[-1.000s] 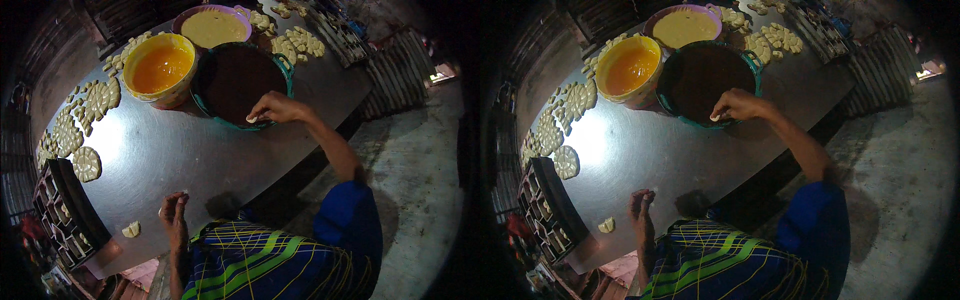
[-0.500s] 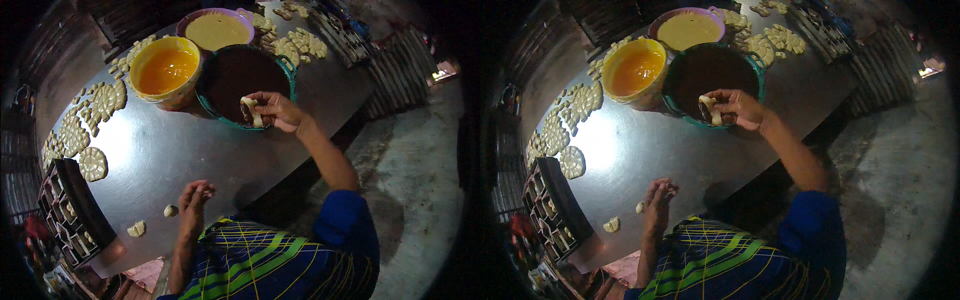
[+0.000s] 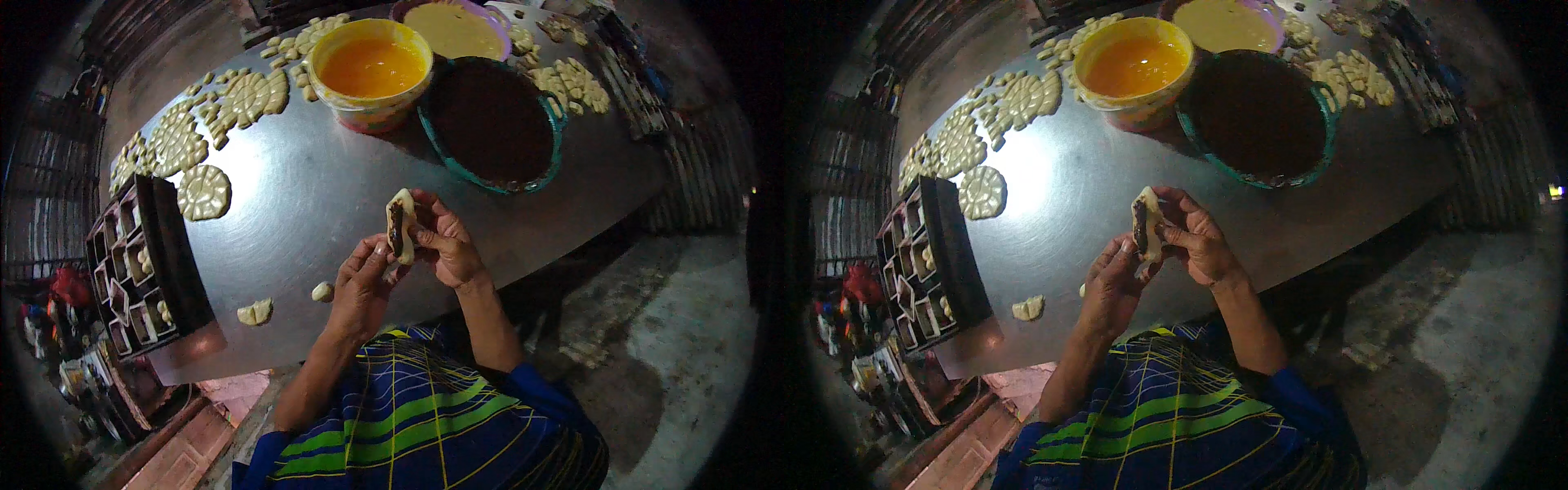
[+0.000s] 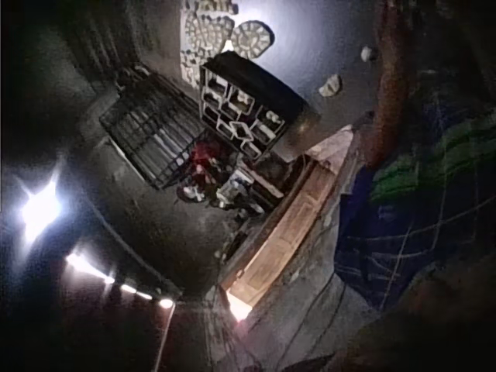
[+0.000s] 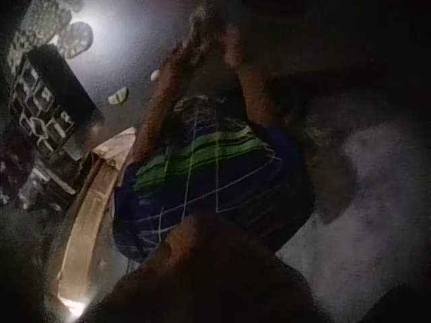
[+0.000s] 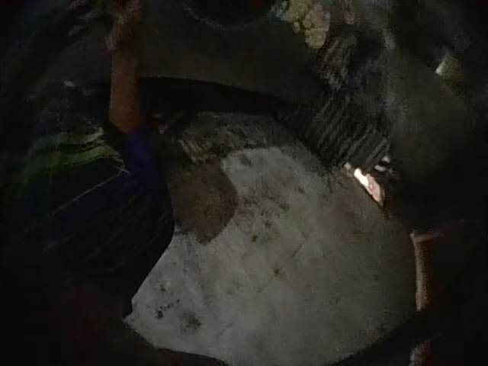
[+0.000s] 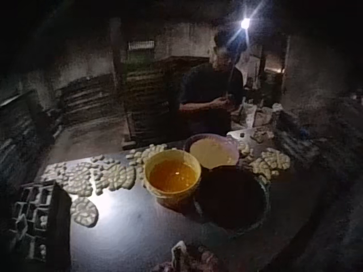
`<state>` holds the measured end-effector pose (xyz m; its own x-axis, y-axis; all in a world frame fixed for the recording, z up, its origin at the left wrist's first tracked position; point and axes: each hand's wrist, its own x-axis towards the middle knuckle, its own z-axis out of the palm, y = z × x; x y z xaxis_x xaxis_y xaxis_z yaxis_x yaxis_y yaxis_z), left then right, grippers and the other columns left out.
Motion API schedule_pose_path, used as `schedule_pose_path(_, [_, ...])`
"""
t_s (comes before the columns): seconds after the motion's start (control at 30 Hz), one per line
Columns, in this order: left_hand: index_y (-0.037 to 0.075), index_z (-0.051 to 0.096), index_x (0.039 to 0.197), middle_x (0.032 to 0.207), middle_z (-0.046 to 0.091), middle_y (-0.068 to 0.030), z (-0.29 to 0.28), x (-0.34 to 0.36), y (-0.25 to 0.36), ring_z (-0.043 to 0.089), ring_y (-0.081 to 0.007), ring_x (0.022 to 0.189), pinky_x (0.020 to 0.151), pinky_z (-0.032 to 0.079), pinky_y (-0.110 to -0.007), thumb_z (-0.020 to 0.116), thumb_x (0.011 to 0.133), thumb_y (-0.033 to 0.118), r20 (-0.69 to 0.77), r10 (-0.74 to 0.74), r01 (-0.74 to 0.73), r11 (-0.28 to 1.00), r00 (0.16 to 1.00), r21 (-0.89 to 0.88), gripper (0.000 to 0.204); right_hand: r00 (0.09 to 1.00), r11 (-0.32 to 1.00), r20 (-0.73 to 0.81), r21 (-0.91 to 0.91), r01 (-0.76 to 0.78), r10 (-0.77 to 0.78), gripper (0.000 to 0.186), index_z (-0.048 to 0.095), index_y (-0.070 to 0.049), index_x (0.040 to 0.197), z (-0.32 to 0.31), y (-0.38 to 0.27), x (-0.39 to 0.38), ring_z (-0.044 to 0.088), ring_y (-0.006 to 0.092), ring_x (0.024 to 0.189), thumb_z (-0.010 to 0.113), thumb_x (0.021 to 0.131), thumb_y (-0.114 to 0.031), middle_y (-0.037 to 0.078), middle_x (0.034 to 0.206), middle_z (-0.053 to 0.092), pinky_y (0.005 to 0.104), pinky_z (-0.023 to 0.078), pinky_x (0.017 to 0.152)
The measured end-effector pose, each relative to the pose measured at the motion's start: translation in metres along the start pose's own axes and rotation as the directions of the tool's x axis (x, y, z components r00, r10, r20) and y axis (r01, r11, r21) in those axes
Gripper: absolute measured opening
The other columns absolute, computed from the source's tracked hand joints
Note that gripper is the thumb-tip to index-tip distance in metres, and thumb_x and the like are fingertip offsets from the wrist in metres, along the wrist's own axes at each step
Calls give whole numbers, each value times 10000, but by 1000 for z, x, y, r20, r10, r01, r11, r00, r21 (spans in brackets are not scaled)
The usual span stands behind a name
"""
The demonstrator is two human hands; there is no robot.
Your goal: The person shapes pieces of dough on a metal table, applies a yellow glaze, adds a chocolate-colored filling by hand, and folds the dough over the filling to create small rolls.
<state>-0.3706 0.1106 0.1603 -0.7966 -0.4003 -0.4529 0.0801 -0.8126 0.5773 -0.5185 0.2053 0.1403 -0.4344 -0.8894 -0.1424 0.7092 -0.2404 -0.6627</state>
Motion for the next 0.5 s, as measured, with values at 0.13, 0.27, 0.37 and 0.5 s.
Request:
schedule_pose_path(0.13, [100, 548, 1103, 1154, 609, -36, -22, -7, -2, 574, -172, 1135, 1032, 450, -403, 595, 1001, 250, 12, 46, -44, 988, 999, -149, 187, 999, 995, -43, 96, -28, 32, 472, 503, -125, 1374, 12, 22, -3, 615, 166, 1118, 570, 931, 23, 51, 1286, 582, 335, 543, 952])
schedule_pose_path(0.27, [117, 528, 1109, 1130, 606, -30, -33, -15, 7, 581, -163, 1126, 1011, 465, -373, 597, 1002, 252, -28, 143, -145, 957, 989, -249, 185, 996, 993, -91, 117, 34, -23, 384, 563, -101, 1297, 17, 47, -6, 599, 183, 1153, 548, 935, 23, 65, 1290, 580, 366, 541, 962])
schedule_pose_path(0.37, [119, 518, 1132, 1138, 606, -37, -47, -20, 16, 589, -160, 1098, 994, 473, -359, 615, 990, 267, -72, 200, -210, 959, 977, -189, 227, 985, 982, -28, -88, 168, -171, 306, 620, -84, 1227, 35, 58, -8, 589, 210, 1183, 569, 938, 3, 80, 1282, 578, 380, 545, 958])
schedule_pose_path(0.5, [116, 519, 1112, 1121, 607, -33, -58, -29, 32, 605, -147, 1012, 905, 505, -316, 642, 973, 225, -128, 252, -268, 956, 959, -120, 215, 888, 571, 229, -696, 435, -398, 241, 682, -80, 1153, 74, 56, -10, 584, 241, 1200, 638, 921, -32, 102, 1263, 576, 378, 555, 938])
